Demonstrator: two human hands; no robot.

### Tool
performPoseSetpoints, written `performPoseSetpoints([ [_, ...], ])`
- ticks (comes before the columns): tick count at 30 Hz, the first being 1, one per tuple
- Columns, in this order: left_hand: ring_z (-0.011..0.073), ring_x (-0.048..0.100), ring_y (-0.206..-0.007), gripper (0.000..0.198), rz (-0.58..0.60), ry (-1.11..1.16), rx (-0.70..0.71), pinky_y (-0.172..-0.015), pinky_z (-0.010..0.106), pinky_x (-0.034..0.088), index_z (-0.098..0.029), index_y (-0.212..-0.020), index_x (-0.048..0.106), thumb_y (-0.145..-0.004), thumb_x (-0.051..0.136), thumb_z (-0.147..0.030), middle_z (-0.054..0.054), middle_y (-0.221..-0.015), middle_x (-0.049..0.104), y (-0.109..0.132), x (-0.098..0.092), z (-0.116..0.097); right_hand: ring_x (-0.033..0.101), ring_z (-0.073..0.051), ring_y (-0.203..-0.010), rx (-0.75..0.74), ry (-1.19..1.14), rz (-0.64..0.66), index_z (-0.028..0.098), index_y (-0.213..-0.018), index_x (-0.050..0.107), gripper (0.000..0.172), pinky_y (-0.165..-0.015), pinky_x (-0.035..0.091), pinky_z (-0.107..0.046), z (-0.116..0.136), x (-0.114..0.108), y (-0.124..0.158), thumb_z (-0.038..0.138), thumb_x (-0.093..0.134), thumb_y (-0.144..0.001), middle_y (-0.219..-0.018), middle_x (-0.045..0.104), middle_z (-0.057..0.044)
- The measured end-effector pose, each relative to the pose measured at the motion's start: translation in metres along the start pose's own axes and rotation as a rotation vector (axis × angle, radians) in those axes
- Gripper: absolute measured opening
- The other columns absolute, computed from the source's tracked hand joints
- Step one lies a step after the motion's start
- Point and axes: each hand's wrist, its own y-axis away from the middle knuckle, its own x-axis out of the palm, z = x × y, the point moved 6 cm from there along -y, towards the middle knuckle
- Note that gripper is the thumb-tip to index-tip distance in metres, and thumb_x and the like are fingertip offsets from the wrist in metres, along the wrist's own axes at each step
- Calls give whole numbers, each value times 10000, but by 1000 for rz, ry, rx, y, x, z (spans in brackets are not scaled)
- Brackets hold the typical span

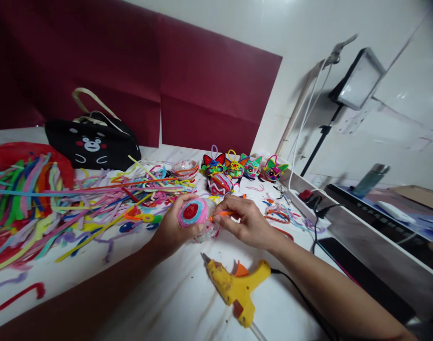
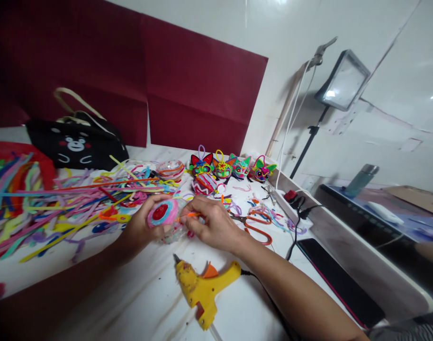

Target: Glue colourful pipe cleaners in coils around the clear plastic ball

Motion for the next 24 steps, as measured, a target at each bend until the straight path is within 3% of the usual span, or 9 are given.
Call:
performPoseSetpoints([
  [12, 214, 642, -791, 636, 68, 24, 23, -657, 274, 521, -206, -1207, 550, -620, 755, -342, 14, -958, 685, 2, 5, 5, 624, -142, -775, -83, 33, 33, 180, -929, 686, 73, -728, 487, -247, 3, 3, 2, 203, 637, -979, -857, 687, -32],
  [17, 220, 646, -863, 628, 69, 15, 44, -760, 285, 522, -207, -1203, 553, -620, 753, -325, 14, -993, 686, 0, 5, 8, 618, -148, -779, -137, 43, 30, 167, -934, 685, 174, -725, 488, -253, 5, 3, 2, 295, 608, -1023, -855, 677, -49],
  [24, 236, 661, -896, 620, 98, 25, 57, -772, 292, 533, -207, -1200, 547, -627, 753, -320, 26, -1027, 696, 0, 6, 10, 631, -155, -801, -138, 9, 49, 173, -931, 687, 266, -738, 495, -261, 4, 4, 0, 385, 576, -1046, -877, 684, -62],
])
